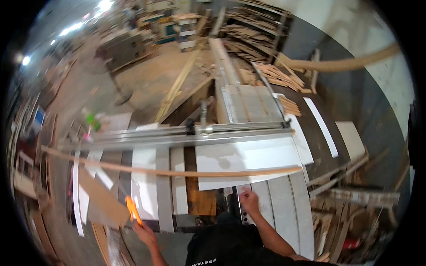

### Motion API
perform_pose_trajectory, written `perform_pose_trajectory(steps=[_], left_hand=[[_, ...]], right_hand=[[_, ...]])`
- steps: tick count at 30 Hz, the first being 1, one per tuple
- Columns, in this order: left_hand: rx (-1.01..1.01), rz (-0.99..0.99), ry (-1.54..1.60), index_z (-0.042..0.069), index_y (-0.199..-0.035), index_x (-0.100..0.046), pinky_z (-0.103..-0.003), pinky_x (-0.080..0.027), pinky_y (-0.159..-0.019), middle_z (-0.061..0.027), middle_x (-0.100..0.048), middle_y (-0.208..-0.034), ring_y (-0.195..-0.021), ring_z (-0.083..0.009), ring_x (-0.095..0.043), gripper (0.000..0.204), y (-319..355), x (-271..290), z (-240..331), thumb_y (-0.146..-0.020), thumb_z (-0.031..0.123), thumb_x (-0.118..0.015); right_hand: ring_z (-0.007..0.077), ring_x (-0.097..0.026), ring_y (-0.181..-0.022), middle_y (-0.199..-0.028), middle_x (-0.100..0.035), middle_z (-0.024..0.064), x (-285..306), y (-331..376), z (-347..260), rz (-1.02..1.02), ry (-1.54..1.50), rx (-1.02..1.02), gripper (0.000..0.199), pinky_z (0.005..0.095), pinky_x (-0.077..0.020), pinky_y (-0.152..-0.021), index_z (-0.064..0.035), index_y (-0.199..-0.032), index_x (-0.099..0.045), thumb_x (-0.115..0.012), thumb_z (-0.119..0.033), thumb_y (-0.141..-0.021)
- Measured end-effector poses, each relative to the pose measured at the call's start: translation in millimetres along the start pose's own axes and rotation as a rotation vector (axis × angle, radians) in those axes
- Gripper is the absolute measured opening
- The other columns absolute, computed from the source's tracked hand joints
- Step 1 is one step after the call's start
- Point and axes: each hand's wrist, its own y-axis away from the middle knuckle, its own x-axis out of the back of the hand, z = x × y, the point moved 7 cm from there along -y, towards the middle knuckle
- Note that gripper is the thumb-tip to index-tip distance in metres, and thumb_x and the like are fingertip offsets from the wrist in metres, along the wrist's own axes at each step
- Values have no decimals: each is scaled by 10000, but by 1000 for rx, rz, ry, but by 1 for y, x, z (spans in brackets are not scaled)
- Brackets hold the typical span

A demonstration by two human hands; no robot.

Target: The person uses a table saw to cut long, thin wooden dowels into shorter segments. They feed the dowels one by one through the saw blade, collecting the cut pieces on the table. Periodically, they gather the finished segments into a bundle and move them to a nearby stack of wrapped wood.

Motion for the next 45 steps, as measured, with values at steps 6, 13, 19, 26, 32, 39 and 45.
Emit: perform_pose_trajectory(steps=[6,13,19,26,32,39,45], left_hand=[[-205,-412,478,-27,-1230,-551,-446,-487,-855,-211,-560,-1096,-958,-400,-574,297,78,-24,194,-963,96,-591],[-753,-886,469,14,-1224,-577,-368,-516,-775,-157,-591,-1043,-883,-247,-630,295,98,-47,421,-946,84,-646],[-566,-1583,198,22,-1275,-582,-388,-527,-809,-172,-667,-963,-891,-272,-666,406,161,-102,384,-987,300,-652],[-349,-1774,249,39,-1279,-580,-379,-501,-899,-143,-655,-1070,-1020,-262,-643,427,213,-130,296,-1024,381,-610],[-256,-1845,278,23,-1338,-550,-378,-481,-987,-142,-641,-1194,-1128,-236,-610,481,224,-125,316,-1026,383,-611],[-204,-1938,278,22,-1415,-499,-388,-447,-1073,-169,-594,-1343,-1265,-277,-565,570,239,-135,309,-1016,412,-616],[-293,-1952,155,28,-1414,-511,-386,-453,-1058,-166,-617,-1310,-1247,-274,-574,588,231,-137,317,-1018,455,-595]], right_hand=[[238,-547,-1289,-1400,-551,155,-76,38,-108,-468,-152,237,810,368,-494,-1012,-15,-1505,-415,-775,-412,-897],[175,-608,-1158,-1226,-644,118,-40,-26,-128,-48,-1045,11,430,336,-494,-1013,-15,-1399,-436,-532,-282,-1075],[306,-668,-1108,-1220,-637,167,136,-119,-47,602,-1140,-77,430,448,-556,-978,-12,-1342,-467,-405,-364,-1103],[183,-698,-717,-885,-658,33,247,-166,98,649,-900,-574,358,347,-523,-570,-135,-1136,-537,-432,-471,-1070],[140,-634,-627,-751,-604,3,266,-206,101,460,-755,-592,377,308,-487,-505,-134,-976,-581,-438,-467,-1076],[118,-549,-513,-638,-536,-21,289,-200,108,524,-782,-540,384,277,-402,-424,-123,-936,-565,-465,-470,-1068],[111,-515,-498,-617,-504,-26,298,-177,81,549,-778,-528,387,260,-353,-425,-119,-921,-559,-518,-484,-1045]])
